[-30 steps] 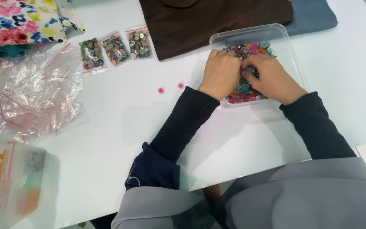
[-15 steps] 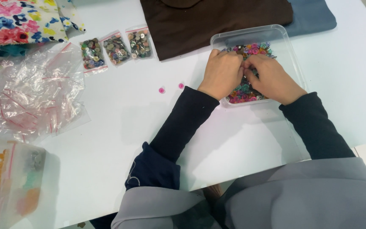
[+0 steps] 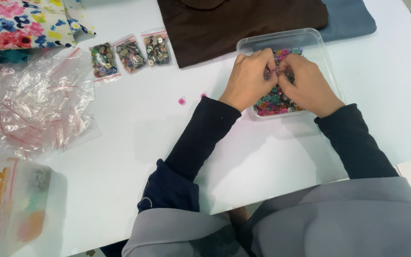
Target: Sorting pink buttons from a mixed container and placing them into a small resealable plastic bag.
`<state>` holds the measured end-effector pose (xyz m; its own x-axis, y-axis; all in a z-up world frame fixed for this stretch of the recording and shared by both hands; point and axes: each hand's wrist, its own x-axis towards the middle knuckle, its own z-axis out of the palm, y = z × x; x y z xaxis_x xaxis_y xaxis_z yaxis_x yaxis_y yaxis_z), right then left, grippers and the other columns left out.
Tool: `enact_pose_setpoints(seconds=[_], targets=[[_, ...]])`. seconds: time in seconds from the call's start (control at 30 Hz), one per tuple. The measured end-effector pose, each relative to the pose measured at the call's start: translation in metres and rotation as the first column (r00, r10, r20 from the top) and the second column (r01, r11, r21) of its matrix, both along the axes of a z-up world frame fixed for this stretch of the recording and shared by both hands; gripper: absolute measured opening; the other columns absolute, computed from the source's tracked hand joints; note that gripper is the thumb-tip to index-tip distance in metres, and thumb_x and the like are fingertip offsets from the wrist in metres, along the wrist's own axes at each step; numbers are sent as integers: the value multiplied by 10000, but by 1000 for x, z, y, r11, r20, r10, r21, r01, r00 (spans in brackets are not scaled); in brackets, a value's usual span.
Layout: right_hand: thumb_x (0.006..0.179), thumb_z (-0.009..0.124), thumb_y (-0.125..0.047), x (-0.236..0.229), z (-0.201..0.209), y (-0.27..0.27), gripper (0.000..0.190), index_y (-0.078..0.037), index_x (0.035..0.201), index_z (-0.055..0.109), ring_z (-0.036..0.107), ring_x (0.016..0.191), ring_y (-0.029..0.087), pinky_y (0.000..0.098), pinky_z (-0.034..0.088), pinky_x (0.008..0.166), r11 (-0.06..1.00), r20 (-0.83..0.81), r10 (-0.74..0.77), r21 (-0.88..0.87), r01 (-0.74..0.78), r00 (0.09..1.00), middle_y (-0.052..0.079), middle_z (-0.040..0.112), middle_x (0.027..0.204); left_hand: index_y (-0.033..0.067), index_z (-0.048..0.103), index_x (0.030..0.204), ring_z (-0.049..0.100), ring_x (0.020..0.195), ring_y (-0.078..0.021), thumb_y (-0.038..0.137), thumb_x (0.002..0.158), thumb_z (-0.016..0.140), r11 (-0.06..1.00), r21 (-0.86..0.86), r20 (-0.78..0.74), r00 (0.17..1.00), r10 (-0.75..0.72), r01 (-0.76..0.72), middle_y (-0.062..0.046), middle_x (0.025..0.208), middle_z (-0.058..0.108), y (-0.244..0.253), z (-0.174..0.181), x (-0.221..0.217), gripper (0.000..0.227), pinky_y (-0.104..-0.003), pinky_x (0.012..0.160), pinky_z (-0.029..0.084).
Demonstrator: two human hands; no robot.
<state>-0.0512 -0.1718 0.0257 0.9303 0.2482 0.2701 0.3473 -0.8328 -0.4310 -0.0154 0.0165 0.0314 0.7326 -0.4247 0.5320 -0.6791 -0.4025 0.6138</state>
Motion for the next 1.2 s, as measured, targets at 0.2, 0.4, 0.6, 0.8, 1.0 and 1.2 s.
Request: enact_pose_setpoints(seconds=[0.2, 0.4, 0.6, 0.8, 1.0, 1.2], targets=[[983, 631, -142, -5, 14, 11, 120, -49, 932, 574, 599, 775, 250, 396, 467, 716, 993, -35, -78, 82, 80, 996, 83, 639, 848, 209, 610, 1077, 650, 726, -130, 161, 915, 639, 991, -129, -6, 999, -42, 41, 58, 963, 684, 8, -6, -4, 171, -378, 910, 464], [953, 706, -176, -3, 14, 10, 175, -69, 953, 568, 613, 719, 249, 398, 475, 678, 992, -72, -105, 65, 110, 992, 94, 648, 790, 121, 683, 1143, 681, 905, -186, 163, 1003, 594, 957, -268, -2, 993, -115, 110, -40, 1117, 695, 25, -1, -12, 171, -328, 859, 580], [1098, 573, -68, -10, 37, 18, 168, 8, 1174, 702, 655, 874, 269, 388, 524, 763, 994, 115, -23, 111, 10, 993, 149, 718, 1014, 95, 684, 1186, 702, 845, -167, 160, 1041, 608, 968, -224, 151, 985, -79, 112, -55, 1080, 734, 60, 1, -15, 176, -348, 842, 561], [1019, 657, -27, -55, 102, 91, 170, 29, 1176, 688, 728, 999, 219, 345, 559, 1042, 902, 17, 188, 392, -180, 982, 150, 730, 1105, 93, 728, 1157, 698, 844, -162, 173, 1038, 589, 992, -123, 73, 997, 16, -7, -41, 1045, 760, 124, 7, -15, 199, -351, 787, 513], [931, 681, 54, -50, 78, 157, 317, -2, 1242, 648, 762, 906, 339, 446, 597, 836, 846, 59, 312, 436, -306, 948, 196, 749, 951, 88, 642, 1228, 726, 842, -266, 193, 1053, 625, 987, -52, -98, 984, 148, -154, -92, 873, 711, 191, -11, -18, 205, -422, 875, 527], [998, 665, -47, -26, 27, 194, 137, -69, 1126, 710, 736, 1006, 350, 469, 564, 890, 893, 62, 315, 318, -318, 947, 153, 758, 1022, 97, 658, 1135, 738, 855, -244, 232, 1054, 618, 979, 105, -204, 959, 195, -177, -78, 855, 733, 233, -19, -22, 163, -406, 881, 534]])
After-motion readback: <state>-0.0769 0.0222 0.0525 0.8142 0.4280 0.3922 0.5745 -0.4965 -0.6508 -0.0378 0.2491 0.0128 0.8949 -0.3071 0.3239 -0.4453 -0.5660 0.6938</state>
